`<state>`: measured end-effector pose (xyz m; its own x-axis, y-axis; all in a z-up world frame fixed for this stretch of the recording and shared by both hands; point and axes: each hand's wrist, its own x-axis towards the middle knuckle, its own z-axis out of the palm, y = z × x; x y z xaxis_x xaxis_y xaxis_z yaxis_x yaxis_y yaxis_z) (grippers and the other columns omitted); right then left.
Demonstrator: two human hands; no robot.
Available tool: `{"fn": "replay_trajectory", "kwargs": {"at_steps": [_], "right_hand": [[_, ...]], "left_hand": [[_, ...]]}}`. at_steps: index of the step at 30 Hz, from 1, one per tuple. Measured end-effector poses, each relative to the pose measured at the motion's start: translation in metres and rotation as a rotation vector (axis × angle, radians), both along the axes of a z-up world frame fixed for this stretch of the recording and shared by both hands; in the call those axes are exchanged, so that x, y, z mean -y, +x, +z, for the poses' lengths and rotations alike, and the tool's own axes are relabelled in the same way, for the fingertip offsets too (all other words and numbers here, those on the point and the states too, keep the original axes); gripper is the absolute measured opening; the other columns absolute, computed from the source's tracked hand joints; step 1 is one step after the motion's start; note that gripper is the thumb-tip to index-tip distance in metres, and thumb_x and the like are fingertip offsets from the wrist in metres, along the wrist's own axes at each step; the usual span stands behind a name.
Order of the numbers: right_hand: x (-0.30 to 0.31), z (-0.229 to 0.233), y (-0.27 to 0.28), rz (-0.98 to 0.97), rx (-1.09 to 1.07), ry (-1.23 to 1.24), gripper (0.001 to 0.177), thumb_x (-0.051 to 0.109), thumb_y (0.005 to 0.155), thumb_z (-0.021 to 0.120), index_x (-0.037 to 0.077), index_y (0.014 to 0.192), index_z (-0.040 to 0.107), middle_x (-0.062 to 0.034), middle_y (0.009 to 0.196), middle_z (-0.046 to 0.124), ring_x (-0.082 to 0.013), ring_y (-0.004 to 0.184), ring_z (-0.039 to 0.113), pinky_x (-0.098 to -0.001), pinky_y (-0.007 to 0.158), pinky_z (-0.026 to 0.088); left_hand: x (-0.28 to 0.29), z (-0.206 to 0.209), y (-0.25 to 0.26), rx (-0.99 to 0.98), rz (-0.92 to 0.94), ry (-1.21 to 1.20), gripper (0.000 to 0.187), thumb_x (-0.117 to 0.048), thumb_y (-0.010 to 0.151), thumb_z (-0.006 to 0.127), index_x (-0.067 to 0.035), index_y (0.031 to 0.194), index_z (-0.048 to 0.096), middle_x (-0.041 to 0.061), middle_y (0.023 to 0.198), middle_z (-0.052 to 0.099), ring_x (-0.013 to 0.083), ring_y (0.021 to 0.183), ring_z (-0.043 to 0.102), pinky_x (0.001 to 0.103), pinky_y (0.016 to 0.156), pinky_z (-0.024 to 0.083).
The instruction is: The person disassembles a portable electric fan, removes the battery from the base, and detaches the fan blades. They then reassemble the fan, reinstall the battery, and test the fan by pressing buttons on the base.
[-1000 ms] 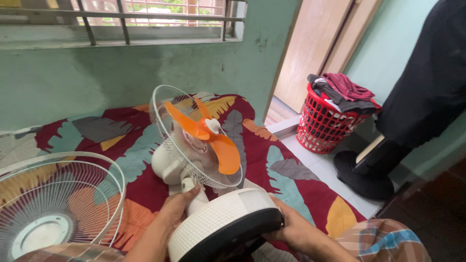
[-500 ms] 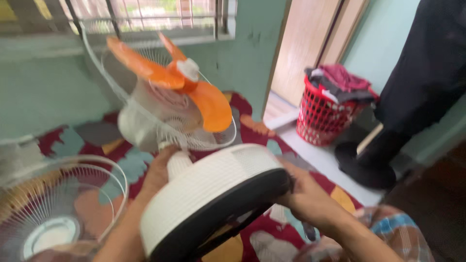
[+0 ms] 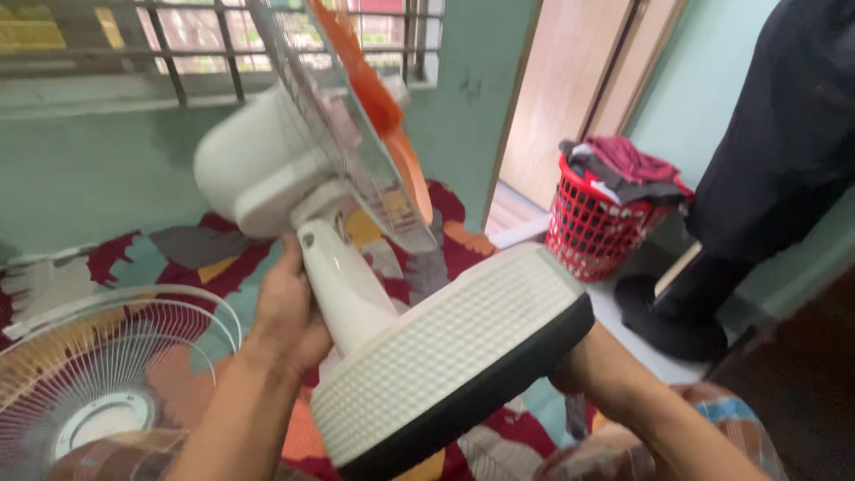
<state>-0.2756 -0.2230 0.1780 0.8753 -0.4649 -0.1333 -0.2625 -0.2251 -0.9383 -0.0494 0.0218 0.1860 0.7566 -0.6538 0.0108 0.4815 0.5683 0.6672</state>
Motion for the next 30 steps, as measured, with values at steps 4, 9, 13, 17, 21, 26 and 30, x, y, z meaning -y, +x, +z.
{"fn": "replay_trajectory", "kwargs": {"at_steps": [4,9,13,17,21,26,30], "right_hand": [[-0.015,0.021,-0.002,-0.070,-0.003,-0.011,0.010,-0.002,0.087,0.058,0.005,0.091,0.064,0.0026,0.061,0.040,-0.0096,0.051,0.029,-0.0298,0.043,0.021],[-0.042,0.058,-0.002,-0.202,0.149,-0.079,0.022,0.007,0.090,0.059,0.014,0.105,0.072,0.0087,0.066,0.057,-0.0038,0.052,0.041,-0.0237,0.044,0.033],[-0.041,0.096,-0.003,-0.157,0.170,-0.007,0.024,-0.002,0.082,0.060,0.003,0.104,0.069,0.0009,0.061,0.050,-0.0093,0.044,0.037,-0.0277,0.040,0.027],[-0.050,0.125,-0.009,-0.036,0.203,-0.026,0.030,0.007,0.081,0.061,0.005,0.110,0.071,0.0029,0.053,0.041,-0.0070,0.038,0.031,-0.0258,0.037,0.025],[-0.059,0.135,-0.011,0.178,0.348,0.095,0.057,0.010,0.083,0.051,0.002,0.138,0.068,0.0077,0.074,0.066,-0.0060,0.042,0.036,-0.0250,0.040,0.034],[-0.064,0.131,-0.006,0.096,0.265,0.007,0.059,0.025,0.088,0.053,0.007,0.143,0.060,0.0044,0.043,0.035,-0.0074,0.035,0.032,-0.0236,0.037,0.030],[-0.053,0.126,0.001,0.124,0.185,-0.051,0.065,0.045,0.093,0.056,0.023,0.154,0.050,0.0067,0.043,0.032,-0.0068,0.032,0.029,-0.0245,0.031,0.028]], "left_hand": [[-0.008,0.015,-0.015,0.022,-0.062,-0.165,0.055,-0.052,0.106,0.034,-0.006,0.130,0.053,0.016,0.105,0.065,0.0307,0.096,0.067,0.051,0.090,0.056],[-0.009,0.019,-0.020,-0.108,-0.002,-0.151,0.050,-0.043,0.097,0.044,-0.008,0.131,0.054,0.016,0.102,0.066,0.0351,0.094,0.068,0.052,0.088,0.056],[0.000,0.002,-0.017,-0.045,0.022,-0.239,0.053,-0.043,0.103,0.046,-0.005,0.138,0.056,0.019,0.122,0.065,0.0315,0.109,0.065,0.046,0.098,0.055],[0.001,-0.017,-0.020,-0.164,-0.030,-0.177,0.053,-0.044,0.102,0.045,-0.005,0.137,0.056,0.018,0.122,0.066,0.0313,0.109,0.065,0.046,0.098,0.055],[-0.003,-0.026,-0.025,-0.214,-0.039,-0.113,0.054,-0.046,0.101,0.045,-0.006,0.137,0.057,0.017,0.122,0.066,0.0311,0.109,0.065,0.047,0.098,0.054],[-0.004,-0.029,-0.024,-0.244,-0.053,-0.074,0.055,-0.047,0.100,0.045,-0.007,0.136,0.057,0.016,0.122,0.067,0.0308,0.109,0.066,0.048,0.098,0.054],[0.016,-0.027,-0.022,-0.267,-0.081,-0.050,0.056,-0.049,0.099,0.045,-0.007,0.135,0.057,0.015,0.122,0.067,0.0306,0.109,0.066,0.049,0.098,0.054]]}}
